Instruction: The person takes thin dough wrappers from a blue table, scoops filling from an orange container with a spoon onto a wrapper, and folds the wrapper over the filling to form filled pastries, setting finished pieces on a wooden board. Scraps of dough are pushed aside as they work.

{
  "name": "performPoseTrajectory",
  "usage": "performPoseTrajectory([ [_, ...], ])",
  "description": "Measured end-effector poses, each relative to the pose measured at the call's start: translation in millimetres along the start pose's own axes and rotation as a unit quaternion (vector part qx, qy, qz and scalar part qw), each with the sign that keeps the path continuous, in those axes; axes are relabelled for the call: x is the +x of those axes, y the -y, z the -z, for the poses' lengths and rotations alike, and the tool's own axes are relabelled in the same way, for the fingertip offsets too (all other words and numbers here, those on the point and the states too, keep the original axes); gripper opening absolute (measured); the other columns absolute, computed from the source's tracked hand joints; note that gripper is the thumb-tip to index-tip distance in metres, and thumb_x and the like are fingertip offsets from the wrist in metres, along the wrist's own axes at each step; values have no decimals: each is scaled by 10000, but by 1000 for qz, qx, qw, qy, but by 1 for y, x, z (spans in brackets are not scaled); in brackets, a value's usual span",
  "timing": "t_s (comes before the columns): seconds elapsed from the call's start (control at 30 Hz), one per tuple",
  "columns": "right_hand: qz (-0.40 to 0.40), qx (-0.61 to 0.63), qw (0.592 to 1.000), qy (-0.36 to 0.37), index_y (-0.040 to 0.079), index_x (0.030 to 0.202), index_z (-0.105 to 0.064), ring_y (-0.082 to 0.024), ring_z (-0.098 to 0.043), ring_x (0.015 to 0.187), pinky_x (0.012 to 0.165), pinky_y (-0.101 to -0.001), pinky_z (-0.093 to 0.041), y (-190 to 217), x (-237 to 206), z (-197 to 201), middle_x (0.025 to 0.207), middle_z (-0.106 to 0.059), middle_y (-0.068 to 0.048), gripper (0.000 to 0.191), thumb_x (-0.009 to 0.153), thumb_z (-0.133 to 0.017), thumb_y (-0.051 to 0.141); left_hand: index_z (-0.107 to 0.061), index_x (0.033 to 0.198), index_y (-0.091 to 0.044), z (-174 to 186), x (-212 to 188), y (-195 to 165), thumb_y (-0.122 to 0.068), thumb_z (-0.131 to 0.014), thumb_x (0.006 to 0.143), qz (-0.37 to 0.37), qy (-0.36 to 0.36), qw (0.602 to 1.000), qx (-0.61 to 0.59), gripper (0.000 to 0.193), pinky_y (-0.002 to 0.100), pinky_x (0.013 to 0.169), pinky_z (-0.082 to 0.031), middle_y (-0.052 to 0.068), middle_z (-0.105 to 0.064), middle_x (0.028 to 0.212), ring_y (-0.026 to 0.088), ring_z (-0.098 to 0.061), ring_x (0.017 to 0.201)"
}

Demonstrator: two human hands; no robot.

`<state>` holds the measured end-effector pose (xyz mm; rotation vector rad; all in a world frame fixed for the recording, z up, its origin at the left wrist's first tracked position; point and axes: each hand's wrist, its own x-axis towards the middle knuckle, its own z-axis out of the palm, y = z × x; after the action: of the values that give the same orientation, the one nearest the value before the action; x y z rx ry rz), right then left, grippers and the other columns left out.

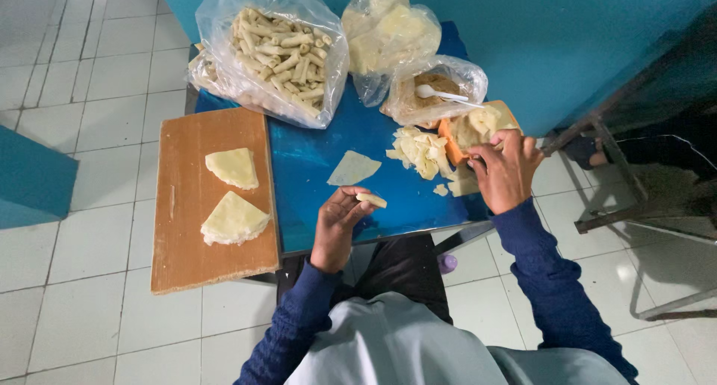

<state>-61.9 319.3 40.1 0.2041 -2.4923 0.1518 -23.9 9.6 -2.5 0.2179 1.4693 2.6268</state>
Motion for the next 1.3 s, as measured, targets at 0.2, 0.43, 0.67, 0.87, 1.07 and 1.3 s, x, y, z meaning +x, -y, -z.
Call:
performPoseTrajectory([
  [0.2,25,13,1000,-4,253,979,-742,-305,-442,1129,945,-505,-353,-1,2,-7,1161,-481,-12,224,822,-884,179,-609,1143,22,-1,-1,1,-58,-693,972,-2,2,1000,2,207,292,890,-520,112,-721,1085,172,-690,999],
  [0.43,22,143,989,19,273,1064,-739,-260,-461,1047,929,-483,-347,41,6,13,1106,-454,-42,322,789,-853,148,-621,1152,25,-2,-1,2,-41,-683,962,1,4,1000,5,211,287,900,-522,107,-732,1085,165,-691,1003],
  [0.67,144,226,963,-1,353,1392,-670,-245,-459,969,895,-414,-337,123,-25,16,1068,-467,-23,592,894,-725,37,-648,1137,34,0,-1,7,-31,-699,945,-15,0,1000,-17,209,309,939,-534,85,-717,1098,155,-686,1033],
  [0.87,187,118,975,-36,380,1400,-664,-223,-485,977,919,-452,-328,129,-35,7,1024,-455,1,630,897,-688,3,-650,1099,45,6,-1,10,-14,-710,954,-27,-16,999,-25,167,326,925,-542,100,-720,1071,168,-690,1010],
  [1.07,175,223,957,-64,350,1294,-679,-221,-510,1069,958,-453,-365,128,-37,9,1114,-503,4,457,928,-730,80,-651,1064,26,8,-5,13,-19,-698,961,-12,-19,1000,-15,122,308,922,-549,91,-726,1062,152,-692,1009],
  [1.3,158,313,937,-13,206,1240,-720,-281,-566,1095,952,-446,-444,140,-24,9,1177,-592,-27,448,818,-826,99,-643,1046,17,16,-3,20,-21,-706,951,-9,-16,999,-41,120,307,905,-560,87,-724,1035,167,-715,996],
])
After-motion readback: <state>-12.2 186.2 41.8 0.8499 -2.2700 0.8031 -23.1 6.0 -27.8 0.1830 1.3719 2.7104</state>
